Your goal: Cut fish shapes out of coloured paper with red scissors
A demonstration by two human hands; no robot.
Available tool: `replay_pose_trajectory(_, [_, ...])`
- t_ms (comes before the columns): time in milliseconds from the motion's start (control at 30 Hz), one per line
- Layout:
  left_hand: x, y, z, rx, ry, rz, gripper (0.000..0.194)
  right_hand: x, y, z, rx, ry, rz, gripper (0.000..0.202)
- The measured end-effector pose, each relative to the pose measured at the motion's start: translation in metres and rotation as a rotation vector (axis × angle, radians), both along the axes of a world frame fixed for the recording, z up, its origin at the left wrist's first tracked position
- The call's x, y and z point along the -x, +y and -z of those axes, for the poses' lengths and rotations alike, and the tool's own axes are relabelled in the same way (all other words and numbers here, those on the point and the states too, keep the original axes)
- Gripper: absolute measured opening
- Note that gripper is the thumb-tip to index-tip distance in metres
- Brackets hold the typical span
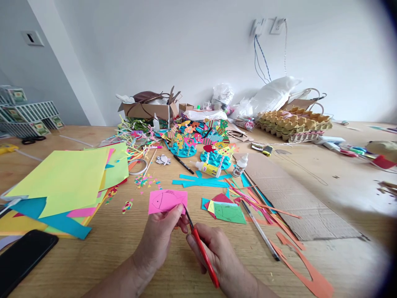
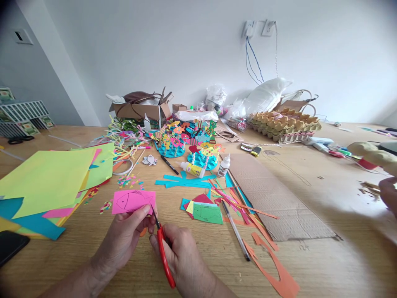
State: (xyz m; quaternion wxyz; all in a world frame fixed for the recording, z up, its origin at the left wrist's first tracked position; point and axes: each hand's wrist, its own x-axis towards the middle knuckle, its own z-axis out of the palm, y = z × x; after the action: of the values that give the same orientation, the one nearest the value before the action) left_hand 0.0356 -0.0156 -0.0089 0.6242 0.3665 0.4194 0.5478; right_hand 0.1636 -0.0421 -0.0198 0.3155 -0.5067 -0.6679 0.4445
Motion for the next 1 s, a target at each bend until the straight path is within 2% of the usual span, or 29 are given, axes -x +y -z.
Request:
replay_pose_trajectory(233, [-0.0007, -0.0001, -0.0029, 0.007, -0.013, 0.005, 0.013, -0.0013, 0.0001, 0.0021, -0.009, -0.003, -0.003, 0.045])
replay_pose_trajectory(500, [0.0033, 0.0046, -0.0001, -0.091, 0.007, -0.004, 0.017, -0.0041, 0.0012, 0.0059, -0.027, -0.041, -0.021, 0.036])
replay_pose_trajectory(1000, [0.0037, 0.0040, -0.0029, -0.053, 0.001, 0.054, 0.019, -0.0054, 0.0016, 0.0031, -0.013, -0.050, -0.024, 0.034])
